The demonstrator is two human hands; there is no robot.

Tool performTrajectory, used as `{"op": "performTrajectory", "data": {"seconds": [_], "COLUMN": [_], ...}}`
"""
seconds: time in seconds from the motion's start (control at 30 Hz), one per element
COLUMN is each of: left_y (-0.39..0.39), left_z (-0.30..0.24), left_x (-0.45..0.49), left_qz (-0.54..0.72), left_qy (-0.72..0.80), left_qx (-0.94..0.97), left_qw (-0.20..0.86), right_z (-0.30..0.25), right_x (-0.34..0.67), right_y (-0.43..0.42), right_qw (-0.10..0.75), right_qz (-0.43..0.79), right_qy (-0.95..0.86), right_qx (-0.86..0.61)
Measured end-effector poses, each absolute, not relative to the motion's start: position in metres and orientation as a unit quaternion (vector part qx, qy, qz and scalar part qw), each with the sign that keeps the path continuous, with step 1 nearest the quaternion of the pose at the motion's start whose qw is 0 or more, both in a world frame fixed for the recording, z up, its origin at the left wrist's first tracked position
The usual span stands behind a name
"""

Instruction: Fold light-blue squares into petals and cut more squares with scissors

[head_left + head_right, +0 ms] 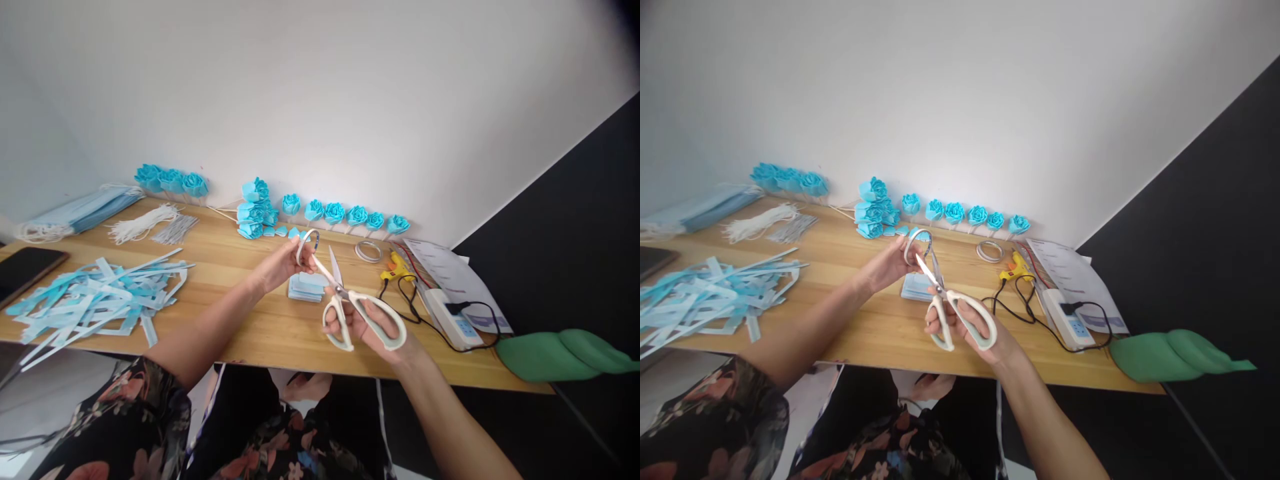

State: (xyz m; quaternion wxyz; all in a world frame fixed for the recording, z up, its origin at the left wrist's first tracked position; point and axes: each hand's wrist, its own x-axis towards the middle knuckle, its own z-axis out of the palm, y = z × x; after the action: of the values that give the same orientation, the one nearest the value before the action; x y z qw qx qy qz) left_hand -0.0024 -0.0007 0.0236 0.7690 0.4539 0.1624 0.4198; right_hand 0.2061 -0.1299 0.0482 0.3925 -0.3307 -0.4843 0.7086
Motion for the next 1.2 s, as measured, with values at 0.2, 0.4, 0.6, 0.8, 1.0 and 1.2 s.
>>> {"op": "performTrajectory", "data": {"seconds": [0.2,0.4,0.6,0.8,1.0,1.2], "left_y": [-0.005,-0.009,-0.01,-0.014,-0.015,-0.016], "left_z": [0.023,0.022,0.017,0.02,0.023,0.028], "left_x": [-0.002,0.0,0.0,-0.001,-0.006,-0.008], "left_qz": [0.38,0.368,0.368,0.343,0.319,0.32], "left_qy": [0.151,0.148,0.143,0.137,0.118,0.155], "left_qx": [0.491,0.519,0.546,0.586,0.619,0.664], "left_qw": [0.769,0.757,0.739,0.721,0.708,0.658], "right_z": [0.037,0.041,0.037,0.033,0.033,0.034], "right_x": [0.199,0.194,0.19,0.191,0.191,0.192], "right_y": [-0.123,-0.112,-0.103,-0.098,-0.098,-0.101], "right_qw": [0.376,0.364,0.375,0.39,0.401,0.41], "right_qz": [0.751,0.747,0.744,0.749,0.769,0.77], "right_qy": [-0.463,-0.48,-0.481,-0.462,-0.431,-0.41], "right_qx": [-0.281,-0.283,-0.273,-0.272,-0.247,-0.267]}}
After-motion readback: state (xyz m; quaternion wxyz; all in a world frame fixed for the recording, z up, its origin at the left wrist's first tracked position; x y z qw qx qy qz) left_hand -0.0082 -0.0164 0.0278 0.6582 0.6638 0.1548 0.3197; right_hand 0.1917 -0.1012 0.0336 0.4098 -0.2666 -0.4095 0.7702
